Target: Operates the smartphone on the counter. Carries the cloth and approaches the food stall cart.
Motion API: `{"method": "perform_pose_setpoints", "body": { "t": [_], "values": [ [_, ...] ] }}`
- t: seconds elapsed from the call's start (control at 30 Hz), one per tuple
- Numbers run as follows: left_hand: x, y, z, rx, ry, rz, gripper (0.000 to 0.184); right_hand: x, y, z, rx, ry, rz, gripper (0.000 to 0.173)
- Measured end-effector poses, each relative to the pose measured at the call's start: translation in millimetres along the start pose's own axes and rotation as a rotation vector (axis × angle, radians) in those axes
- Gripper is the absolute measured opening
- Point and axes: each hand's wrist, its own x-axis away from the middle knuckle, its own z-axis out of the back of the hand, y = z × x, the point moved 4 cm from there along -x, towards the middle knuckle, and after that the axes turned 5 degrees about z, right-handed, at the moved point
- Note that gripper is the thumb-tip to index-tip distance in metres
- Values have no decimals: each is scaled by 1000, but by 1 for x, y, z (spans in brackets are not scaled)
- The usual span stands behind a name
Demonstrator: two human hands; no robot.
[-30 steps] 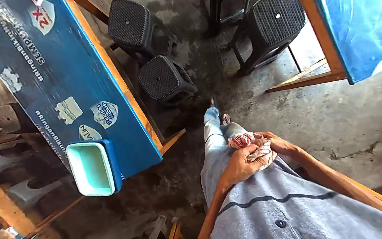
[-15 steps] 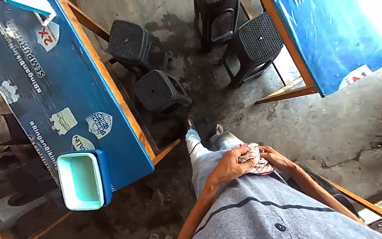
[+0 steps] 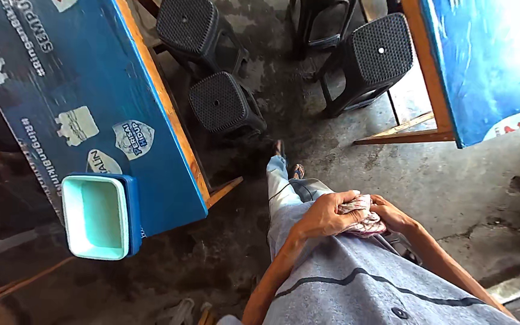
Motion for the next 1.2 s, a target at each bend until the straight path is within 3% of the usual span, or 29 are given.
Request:
{"method": "perform_pose_setpoints", "body": {
  "t": [0.13, 0.23, 0.53, 0.97, 1.2],
  "values": [
    [41, -20, 8, 187, 242, 22, 25, -38, -19, -12, 196, -215, -34, 20],
    [52, -25, 15, 320, 298, -4, 22, -53, -40, -16, 283, -297, 11, 21],
    [26, -5, 9, -71, 173, 68, 26, -12, -4, -2, 144, -201, -53, 22],
    [3, -10, 32, 87, 142, -4, 20, -23, -36, -6, 140, -139, 24, 26],
    [-27, 11, 19, 71, 12, -71, 19, -15, -36, 14, 17, 33, 117, 21]
  ]
}}
